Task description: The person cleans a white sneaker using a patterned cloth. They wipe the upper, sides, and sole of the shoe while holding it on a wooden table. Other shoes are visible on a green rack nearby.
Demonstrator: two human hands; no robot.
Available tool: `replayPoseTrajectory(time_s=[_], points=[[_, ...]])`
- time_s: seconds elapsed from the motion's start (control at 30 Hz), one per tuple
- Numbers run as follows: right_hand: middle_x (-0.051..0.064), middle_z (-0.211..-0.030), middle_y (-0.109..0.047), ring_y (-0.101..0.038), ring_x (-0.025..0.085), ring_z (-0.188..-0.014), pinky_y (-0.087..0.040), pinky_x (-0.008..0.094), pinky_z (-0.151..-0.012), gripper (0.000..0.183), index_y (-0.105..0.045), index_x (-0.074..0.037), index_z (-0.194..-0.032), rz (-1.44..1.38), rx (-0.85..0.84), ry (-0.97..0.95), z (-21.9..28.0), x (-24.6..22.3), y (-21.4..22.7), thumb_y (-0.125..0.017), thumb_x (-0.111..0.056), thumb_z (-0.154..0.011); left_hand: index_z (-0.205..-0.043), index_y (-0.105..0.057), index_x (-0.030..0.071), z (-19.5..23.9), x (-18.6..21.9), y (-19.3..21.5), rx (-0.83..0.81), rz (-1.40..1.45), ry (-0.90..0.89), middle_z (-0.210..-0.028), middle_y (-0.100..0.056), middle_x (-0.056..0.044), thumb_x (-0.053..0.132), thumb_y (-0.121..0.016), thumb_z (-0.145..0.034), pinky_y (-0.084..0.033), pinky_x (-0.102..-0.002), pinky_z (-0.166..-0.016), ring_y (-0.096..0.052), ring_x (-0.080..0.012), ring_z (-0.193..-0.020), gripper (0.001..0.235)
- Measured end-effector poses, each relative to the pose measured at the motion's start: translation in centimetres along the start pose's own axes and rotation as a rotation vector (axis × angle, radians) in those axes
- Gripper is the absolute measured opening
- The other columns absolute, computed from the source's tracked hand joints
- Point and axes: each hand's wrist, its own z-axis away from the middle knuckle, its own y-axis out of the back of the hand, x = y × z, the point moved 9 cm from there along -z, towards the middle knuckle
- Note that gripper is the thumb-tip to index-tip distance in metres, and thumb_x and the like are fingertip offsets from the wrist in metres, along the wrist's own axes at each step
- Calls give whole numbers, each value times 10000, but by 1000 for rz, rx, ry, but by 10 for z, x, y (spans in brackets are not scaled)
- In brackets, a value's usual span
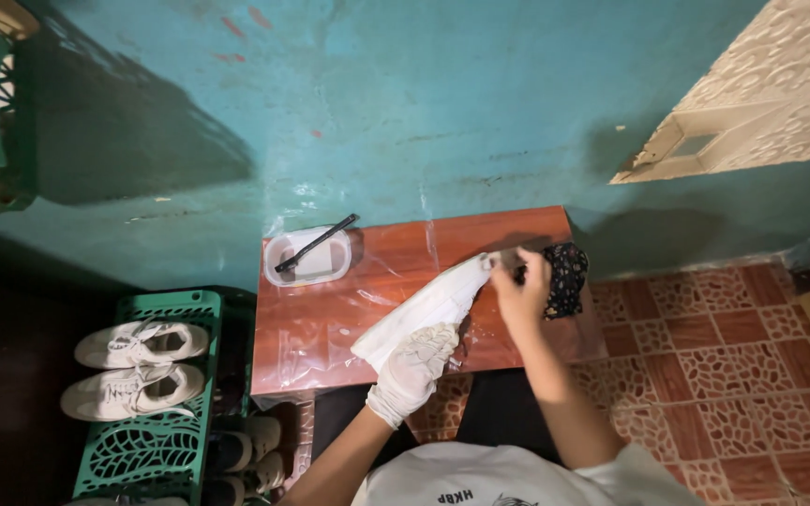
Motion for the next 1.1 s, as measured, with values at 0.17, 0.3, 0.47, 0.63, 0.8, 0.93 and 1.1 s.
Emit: replayPoseTrajectory(time_s=[0.17,0.3,0.47,0.63,0.8,0.93,1.1], points=[[191,-1332,-562,-579,393,-1255,-499,450,-1021,597,-728,-127,-1111,26,-85,271,17,-68,-3,-964,-274,-582,-1366,-609,53,3,-3,-5,-10,5,26,-1427,-610,-128,368,-608,-988,-493,-446,-1116,-569,-299,-1320,492],[205,-1204,-591,-600,399,-1134,-528,430,-900,518,-680,-66,-1177,-8,-4,-88,1,2,-5,-918,-226,-745,-1379,-593,64,5,-3,-9,-45,6,1,-1472,-573,-130,438,-550,-985,-472,-450,-1148,-526,-303,-1369,545],[205,-1382,-491,-525,430,-1300,-455,497,-1066,606,-718,-134,-1114,32,-103,302,25,-74,-10,-974,-286,-587,-1373,-595,58,24,-10,-29,-37,-2,-1,-1456,-585,-143,618,-492,-912,-473,-465,-1142,-539,-312,-1356,733],[148,-1170,-587,-630,336,-1096,-569,379,-881,529,-678,-109,-1171,-22,31,-27,6,0,-6,-921,-195,-709,-1401,-577,43,29,-10,-35,-42,57,7,-1485,-559,-159,643,-450,-898,-449,-470,-1159,-523,-323,-1377,793],[212,-1406,-472,-517,420,-1277,-471,494,-1030,614,-730,-114,-1093,-55,-122,396,31,-82,-16,-966,-247,-542,-1338,-622,29,33,-12,-39,-4,45,0,-1415,-607,-176,625,-450,-897,-491,-494,-1113,-561,-346,-1330,761],[157,-1139,-579,-611,342,-1064,-557,358,-867,478,-689,-70,-1119,-61,40,93,7,-4,-5,-905,-162,-702,-1331,-641,51,15,-2,-14,12,29,0,-1401,-624,-163,471,-446,-1029,-497,-468,-1094,-587,-327,-1302,553],[243,-1434,-468,-546,411,-1248,-491,449,-1020,645,-734,-96,-1107,-64,-85,462,35,-80,-12,-986,-288,-546,-1293,-666,55,29,-11,-30,55,32,-14,-1368,-649,-163,440,-468,-1032,-519,-475,-1067,-614,-326,-1268,505]])
